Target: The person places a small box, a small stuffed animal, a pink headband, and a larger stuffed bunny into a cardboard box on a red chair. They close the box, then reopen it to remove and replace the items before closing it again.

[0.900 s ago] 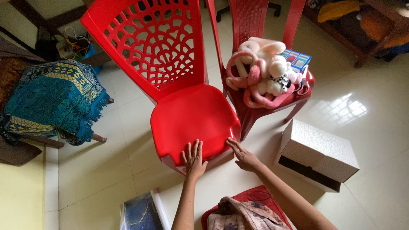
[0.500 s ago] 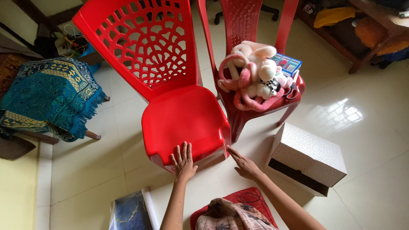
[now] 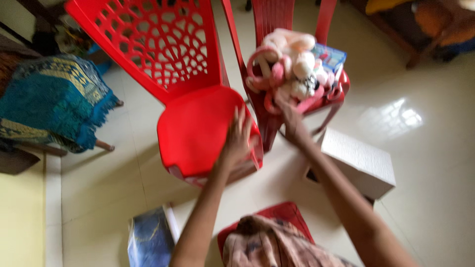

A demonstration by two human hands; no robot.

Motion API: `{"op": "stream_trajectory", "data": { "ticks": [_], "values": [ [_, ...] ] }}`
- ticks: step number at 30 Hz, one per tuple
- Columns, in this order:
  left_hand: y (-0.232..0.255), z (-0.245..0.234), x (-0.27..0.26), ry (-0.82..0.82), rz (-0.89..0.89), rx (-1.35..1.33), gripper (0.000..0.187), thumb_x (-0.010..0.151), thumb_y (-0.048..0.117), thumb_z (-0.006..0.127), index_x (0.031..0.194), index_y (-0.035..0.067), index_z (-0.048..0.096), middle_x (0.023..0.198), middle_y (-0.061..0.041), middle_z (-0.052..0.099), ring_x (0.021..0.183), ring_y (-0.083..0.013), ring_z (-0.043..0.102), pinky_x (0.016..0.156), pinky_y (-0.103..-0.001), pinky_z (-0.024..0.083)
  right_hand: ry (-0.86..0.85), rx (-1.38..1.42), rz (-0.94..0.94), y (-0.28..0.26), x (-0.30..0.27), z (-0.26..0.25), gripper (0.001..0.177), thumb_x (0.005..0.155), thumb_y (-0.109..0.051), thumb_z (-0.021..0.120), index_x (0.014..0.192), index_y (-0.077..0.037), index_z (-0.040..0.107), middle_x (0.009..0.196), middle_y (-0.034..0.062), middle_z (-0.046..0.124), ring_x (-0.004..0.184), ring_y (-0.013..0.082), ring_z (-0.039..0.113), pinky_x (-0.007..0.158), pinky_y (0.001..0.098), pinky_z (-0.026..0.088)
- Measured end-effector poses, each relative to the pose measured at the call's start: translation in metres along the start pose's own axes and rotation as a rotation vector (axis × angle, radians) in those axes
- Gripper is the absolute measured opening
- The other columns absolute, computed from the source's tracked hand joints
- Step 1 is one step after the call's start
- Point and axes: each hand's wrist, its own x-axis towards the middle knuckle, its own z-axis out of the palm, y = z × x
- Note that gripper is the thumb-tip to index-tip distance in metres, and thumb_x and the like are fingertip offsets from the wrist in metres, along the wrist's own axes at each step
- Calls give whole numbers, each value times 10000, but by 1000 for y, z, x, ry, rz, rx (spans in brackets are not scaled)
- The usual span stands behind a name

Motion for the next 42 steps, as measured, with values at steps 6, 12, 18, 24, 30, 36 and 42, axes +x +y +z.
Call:
{"op": "stream_trajectory", "data": {
  "ticks": [6, 12, 18, 24, 30, 36, 42],
  "values": [
    [20, -78, 135, 240, 90, 176, 963, 1005, 318, 754, 1668, 53, 108, 1705, -269, 98, 1600, -478, 109, 1309, -645, 186, 163, -181, 183, -41, 105, -103, 700, 1121, -344, 697, 1648, -75, 324, 1613, 200, 425, 1494, 399, 425, 1235, 486, 331],
    [29, -83, 159, 371, 26, 295, 1002, 1080, 714, 539, 1687, 80, 55, 1738, -214, 20, 1638, -403, 62, 1335, -625, 131, 189, -431, 20, -75, 116, -123, 798, 1084, -381, 712, 1672, -37, 298, 1701, 188, 338, 1590, 357, 311, 1315, 534, 159],
    [26, -39, 106, 218, 21, 241, 1067, 980, 724, 465, 1664, 39, 17, 1731, -208, -8, 1624, -400, 36, 1292, -661, 40, 80, -403, 187, -72, 55, -83, 894, 956, -471, 710, 1629, -69, 279, 1687, 146, 265, 1577, 311, 219, 1252, 566, 104],
    [25, -18, 105, 73, 49, 252, 1098, 964, 701, 593, 1653, 60, 29, 1709, -217, -10, 1594, -421, 18, 1254, -692, 54, 121, -432, 269, -38, 12, -74, 847, 1047, -479, 653, 1682, -95, 246, 1745, 110, 247, 1631, 295, 174, 1313, 543, 70],
    [56, 11, 112, 65, 63, 116, 1132, 879, 341, 802, 1661, 94, 22, 1715, -229, 9, 1605, -433, 48, 1267, -703, 96, 122, -453, 264, -24, -12, -86, 857, 1037, -456, 689, 1694, -156, 227, 1758, 89, 211, 1640, 281, 154, 1342, 502, 82],
    [83, 66, 93, -101, 49, 58, 1134, 824, 168, 784, 1662, 105, 23, 1714, -243, -2, 1595, -455, 59, 1262, -663, 177, -30, -399, 475, 9, -65, -83, 971, 905, -406, 742, 1671, -200, 182, 1741, 44, 161, 1609, 268, 158, 1293, 535, 162],
    [97, 138, 67, -276, 20, -10, 1135, 813, 193, 794, 1642, 80, 28, 1687, -272, -33, 1574, -469, 55, 1231, -651, 178, -142, -420, 704, 84, -173, -82, 923, 952, -412, 703, 1664, -227, 145, 1736, 17, 141, 1591, 268, 152, 1254, 574, 212]
  ]
}}
